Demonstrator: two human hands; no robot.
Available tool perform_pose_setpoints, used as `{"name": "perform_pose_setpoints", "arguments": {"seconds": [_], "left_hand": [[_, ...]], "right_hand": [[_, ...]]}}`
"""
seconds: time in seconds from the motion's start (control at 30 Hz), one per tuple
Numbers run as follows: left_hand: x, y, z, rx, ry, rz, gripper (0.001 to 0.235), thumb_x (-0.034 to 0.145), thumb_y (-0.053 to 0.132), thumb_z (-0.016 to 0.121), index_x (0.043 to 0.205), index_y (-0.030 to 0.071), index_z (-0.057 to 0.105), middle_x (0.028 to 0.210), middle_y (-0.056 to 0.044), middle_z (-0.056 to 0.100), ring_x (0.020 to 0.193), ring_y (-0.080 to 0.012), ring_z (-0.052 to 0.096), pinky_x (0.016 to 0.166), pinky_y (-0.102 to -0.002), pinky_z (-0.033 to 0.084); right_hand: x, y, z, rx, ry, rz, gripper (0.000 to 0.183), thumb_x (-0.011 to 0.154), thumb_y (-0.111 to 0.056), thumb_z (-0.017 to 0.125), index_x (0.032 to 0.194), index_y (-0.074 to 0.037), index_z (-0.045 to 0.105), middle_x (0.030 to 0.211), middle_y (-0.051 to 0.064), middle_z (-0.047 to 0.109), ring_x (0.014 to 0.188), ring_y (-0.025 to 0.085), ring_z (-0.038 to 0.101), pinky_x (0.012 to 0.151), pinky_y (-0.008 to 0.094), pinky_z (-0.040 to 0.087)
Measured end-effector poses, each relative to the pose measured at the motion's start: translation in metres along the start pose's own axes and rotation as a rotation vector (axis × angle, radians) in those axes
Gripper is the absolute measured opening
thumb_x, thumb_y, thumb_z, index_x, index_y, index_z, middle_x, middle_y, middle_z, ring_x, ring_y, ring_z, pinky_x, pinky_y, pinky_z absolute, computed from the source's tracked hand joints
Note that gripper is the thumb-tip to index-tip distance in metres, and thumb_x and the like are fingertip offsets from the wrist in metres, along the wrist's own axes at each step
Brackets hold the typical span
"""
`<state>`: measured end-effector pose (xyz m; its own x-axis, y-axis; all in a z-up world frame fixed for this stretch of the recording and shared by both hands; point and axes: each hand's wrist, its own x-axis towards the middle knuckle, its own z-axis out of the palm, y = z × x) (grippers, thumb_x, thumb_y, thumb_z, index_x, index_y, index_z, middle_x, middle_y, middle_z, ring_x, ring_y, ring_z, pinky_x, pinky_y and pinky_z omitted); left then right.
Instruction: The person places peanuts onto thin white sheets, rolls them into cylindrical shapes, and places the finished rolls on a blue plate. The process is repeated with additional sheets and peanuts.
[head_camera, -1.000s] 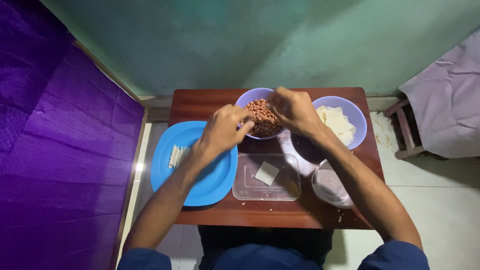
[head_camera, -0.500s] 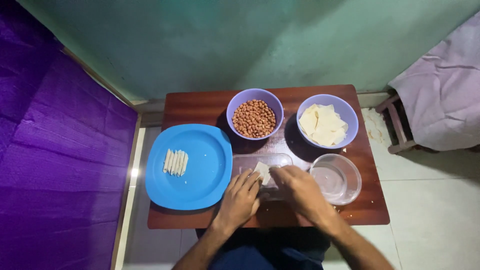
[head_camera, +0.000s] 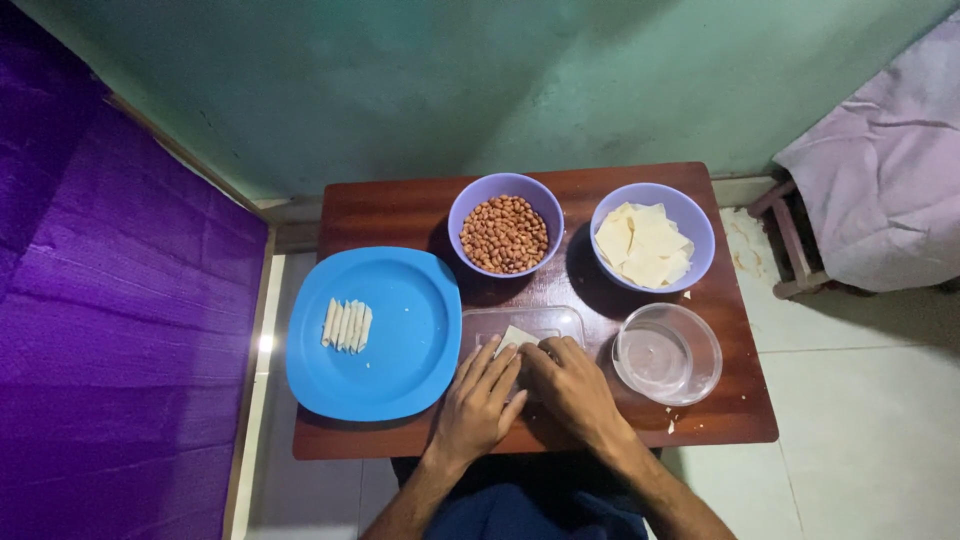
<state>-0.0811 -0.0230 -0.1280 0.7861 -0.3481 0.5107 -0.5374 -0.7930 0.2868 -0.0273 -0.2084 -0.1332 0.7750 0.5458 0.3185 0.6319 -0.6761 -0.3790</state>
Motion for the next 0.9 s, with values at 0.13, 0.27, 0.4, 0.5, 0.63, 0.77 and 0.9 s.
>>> {"name": "perform_pose_setpoints", "arguments": {"seconds": [0.13, 0.27, 0.4, 0.5, 0.63, 0.77, 0.9], "left_hand": [[0.007, 0.002, -0.006, 0.037, 0.032, 0.023, 0.041, 0.093, 0.016, 0.069, 0.131, -0.001, 0.066, 0.140, -0.016, 0.063, 0.137, -0.0379, 0.053, 0.115, -0.051, 0.042], [0.008, 0.005, -0.008, 0.056, 0.116, 0.059, 0.032, 0.098, 0.021, 0.072, 0.121, -0.001, 0.070, 0.132, -0.017, 0.068, 0.130, -0.0391, 0.059, 0.106, -0.049, 0.050], [0.018, 0.012, -0.024, 0.019, 0.163, 0.095, 0.016, 0.096, 0.012, 0.072, 0.106, -0.001, 0.073, 0.112, -0.016, 0.071, 0.113, -0.0356, 0.065, 0.098, -0.047, 0.053], [0.021, 0.014, -0.030, -0.006, 0.229, 0.135, 0.003, 0.096, 0.003, 0.069, 0.097, 0.001, 0.071, 0.098, -0.011, 0.069, 0.094, -0.0287, 0.065, 0.082, -0.041, 0.053], [0.019, 0.012, -0.028, 0.044, 0.272, 0.191, 0.013, 0.095, -0.005, 0.065, 0.098, 0.002, 0.076, 0.087, -0.009, 0.069, 0.086, -0.0265, 0.066, 0.072, -0.038, 0.050], [0.015, 0.013, -0.027, 0.061, 0.316, 0.216, 0.002, 0.094, 0.001, 0.074, 0.093, 0.003, 0.075, 0.074, -0.005, 0.062, 0.074, -0.0228, 0.061, 0.064, -0.036, 0.044], [0.017, 0.013, -0.029, 0.040, 0.340, 0.259, 0.015, 0.093, 0.013, 0.083, 0.089, 0.003, 0.072, 0.071, -0.005, 0.059, 0.069, -0.0221, 0.057, 0.062, -0.036, 0.040]], "right_hand": [[-0.011, -0.010, -0.050, -0.014, 0.151, -0.065, 0.039, 0.088, -0.001, 0.067, 0.127, -0.005, 0.059, 0.108, 0.017, 0.065, 0.088, 0.032, 0.065, 0.069, 0.040, 0.055], [-0.027, 0.000, -0.103, -0.280, 0.316, 0.050, 0.023, 0.098, -0.019, 0.067, 0.118, -0.008, 0.069, 0.107, 0.007, 0.072, 0.084, 0.027, 0.059, 0.075, 0.038, 0.052], [-0.059, 0.055, -0.083, -0.566, -0.035, 0.370, 0.050, 0.093, -0.062, 0.055, 0.113, -0.016, 0.058, 0.087, 0.009, 0.067, 0.091, 0.030, 0.058, 0.069, 0.047, 0.049], [-0.059, 0.049, -0.084, -0.428, -0.320, 0.518, 0.043, 0.101, -0.058, 0.042, 0.111, -0.017, 0.049, 0.102, 0.012, 0.069, 0.103, 0.036, 0.056, 0.085, 0.055, 0.045], [-0.057, 0.048, -0.088, -0.305, -0.337, 0.535, 0.032, 0.104, -0.047, 0.041, 0.114, -0.018, 0.049, 0.105, 0.010, 0.071, 0.109, 0.033, 0.055, 0.084, 0.053, 0.040], [-0.056, 0.045, -0.087, -0.309, -0.386, 0.556, 0.042, 0.102, -0.054, 0.034, 0.119, -0.019, 0.050, 0.111, 0.015, 0.070, 0.109, 0.037, 0.059, 0.092, 0.057, 0.041], [-0.060, 0.041, -0.083, -0.454, -0.048, 0.496, 0.033, 0.098, -0.050, 0.056, 0.114, -0.021, 0.058, 0.099, 0.006, 0.070, 0.097, 0.034, 0.062, 0.076, 0.052, 0.045]]}}
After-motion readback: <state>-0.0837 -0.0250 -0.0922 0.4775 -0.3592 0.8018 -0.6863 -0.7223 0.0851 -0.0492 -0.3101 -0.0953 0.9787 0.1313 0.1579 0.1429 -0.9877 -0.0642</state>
